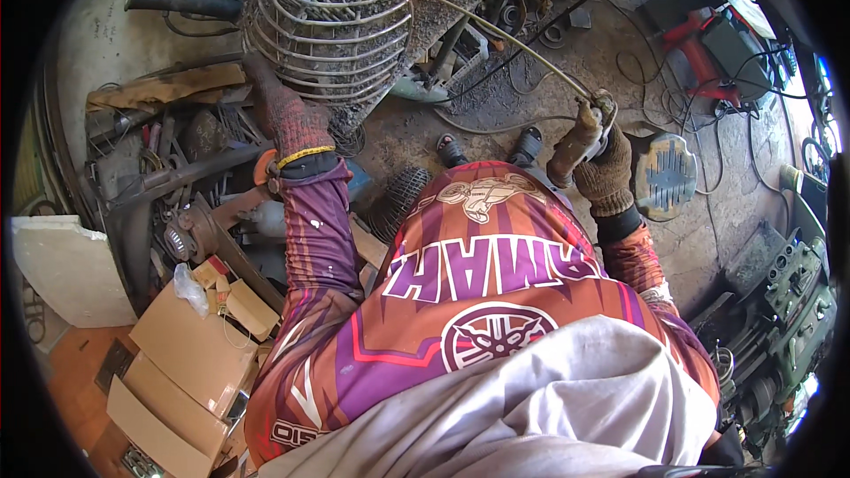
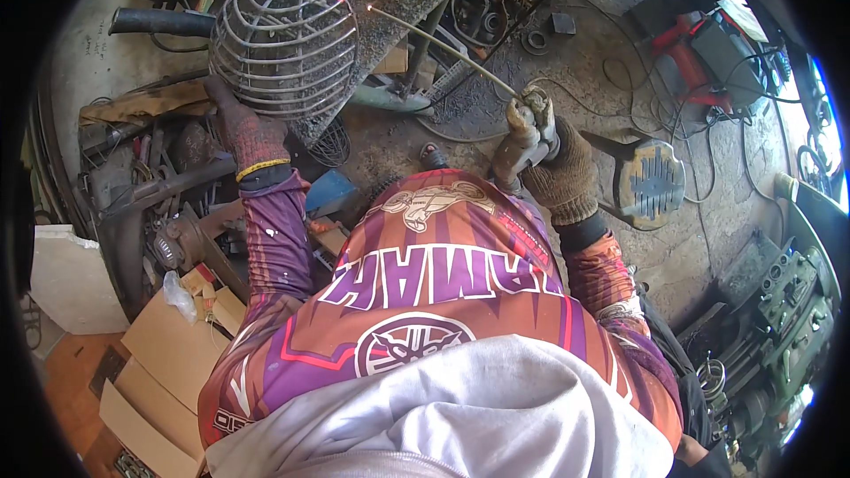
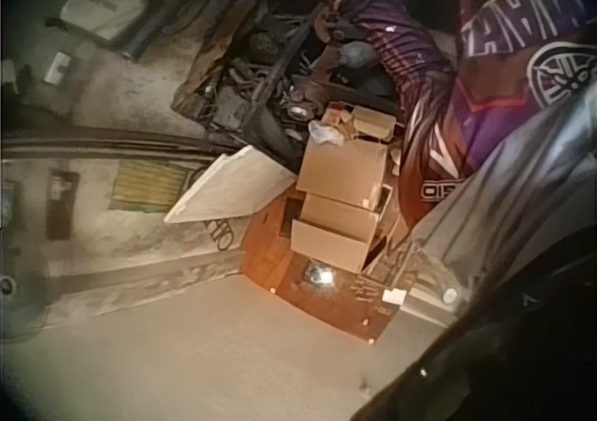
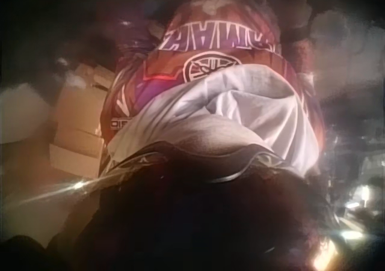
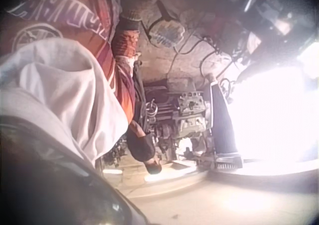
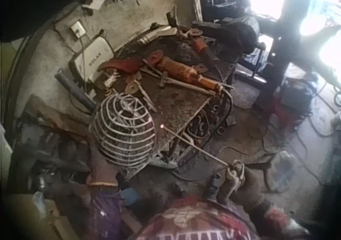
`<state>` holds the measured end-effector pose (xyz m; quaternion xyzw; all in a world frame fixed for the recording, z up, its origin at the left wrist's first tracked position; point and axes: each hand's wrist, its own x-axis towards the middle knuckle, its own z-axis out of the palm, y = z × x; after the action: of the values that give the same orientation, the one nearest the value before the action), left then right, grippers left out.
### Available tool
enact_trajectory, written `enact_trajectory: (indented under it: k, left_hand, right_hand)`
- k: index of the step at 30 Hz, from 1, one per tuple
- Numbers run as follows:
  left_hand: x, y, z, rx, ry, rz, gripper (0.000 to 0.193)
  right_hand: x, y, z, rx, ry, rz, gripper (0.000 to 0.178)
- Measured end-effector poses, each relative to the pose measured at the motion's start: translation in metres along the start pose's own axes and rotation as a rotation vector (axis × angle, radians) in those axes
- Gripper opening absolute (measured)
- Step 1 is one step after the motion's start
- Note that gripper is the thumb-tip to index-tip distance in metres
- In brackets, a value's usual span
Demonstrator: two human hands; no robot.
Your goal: The person welds metal rods onto a circular metal frame using a welding torch.
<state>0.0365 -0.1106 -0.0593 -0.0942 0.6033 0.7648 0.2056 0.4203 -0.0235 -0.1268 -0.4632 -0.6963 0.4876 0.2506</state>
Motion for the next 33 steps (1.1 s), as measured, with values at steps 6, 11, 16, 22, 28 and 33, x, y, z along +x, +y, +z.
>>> enact_trajectory:
  k: [6,11,16,22,28,33]
  left_hand:
    - [0.001,-0.002,0.001,0.058,0.010,0.044,0.079]
    - [0.003,-0.004,-0.004,-0.025,0.000,0.017,0.081]
    - [-0.005,0.000,0.004,-0.042,0.035,0.015,0.080]
    - [0.002,-0.001,0.001,-0.041,0.077,-0.027,0.079]
    - [-0.004,0.002,0.002,-0.032,0.001,-0.037,0.072]
    - [0.013,-0.006,-0.010,0.056,-0.123,-0.065,0.052]
  right_hand:
    - [0.003,-0.007,0.005,0.051,-0.027,0.028,0.053]
    - [0.009,-0.020,0.010,-0.037,-0.010,-0.057,0.053]
    - [0.012,-0.023,0.012,-0.145,-0.014,-0.061,0.054]
    - [0.019,-0.024,0.016,-0.083,0.029,-0.173,0.052]
    - [0.024,-0.039,0.015,-0.335,-0.084,-0.180,0.048]
    - [0.025,-0.037,0.018,-0.113,0.017,-0.249,0.044]
